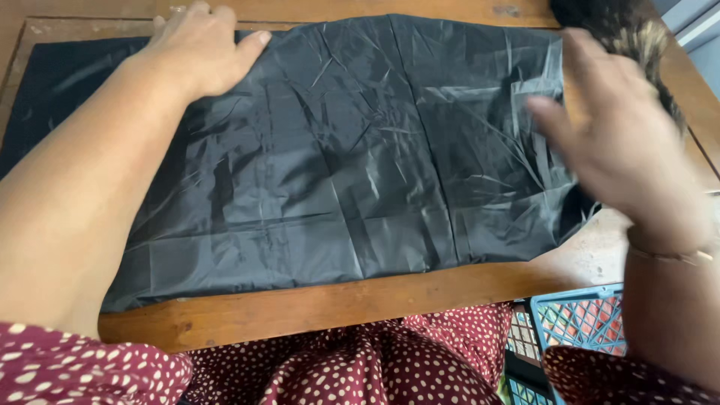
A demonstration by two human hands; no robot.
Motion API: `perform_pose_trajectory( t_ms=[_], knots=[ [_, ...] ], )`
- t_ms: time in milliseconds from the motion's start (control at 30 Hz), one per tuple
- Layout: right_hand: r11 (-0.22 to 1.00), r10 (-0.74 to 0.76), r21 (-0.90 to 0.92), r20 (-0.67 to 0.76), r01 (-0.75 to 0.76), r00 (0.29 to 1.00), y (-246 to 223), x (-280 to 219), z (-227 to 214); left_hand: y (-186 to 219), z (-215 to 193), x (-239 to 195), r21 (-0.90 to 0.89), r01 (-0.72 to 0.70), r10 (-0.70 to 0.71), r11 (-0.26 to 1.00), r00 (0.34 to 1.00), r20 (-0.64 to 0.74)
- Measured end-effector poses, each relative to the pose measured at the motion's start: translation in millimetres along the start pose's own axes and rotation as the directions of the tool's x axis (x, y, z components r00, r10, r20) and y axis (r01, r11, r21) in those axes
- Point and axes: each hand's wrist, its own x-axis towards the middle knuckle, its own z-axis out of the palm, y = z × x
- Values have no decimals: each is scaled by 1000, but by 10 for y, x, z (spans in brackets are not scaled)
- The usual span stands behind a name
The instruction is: The person folds a large piece of black fabric on a wooden table. They smooth the fabric, fold it in half lengthwise, and then fold it again to create a compact rectangular bundle.
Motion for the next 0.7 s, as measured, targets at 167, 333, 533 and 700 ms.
perform_pose_trajectory(
  t_ms=[167,333,533,700],
  knots=[
    [957,253,158,-44,-244,966,432,-811,0,593,-432,-493,-103,-102,102,990,995,-1],
    [624,618,331,346,-708,706,335,-955,99,1167,-329,-1175,-69,-416,415,907,909,-23],
    [396,356,749,408,-531,841,687,-1063,360,1383,-92,-2041,146,-620,634,771,770,-70],
    [111,333,910,345,-400,878,552,-843,205,1062,14,-2109,250,-467,479,848,877,14]
  ],
)
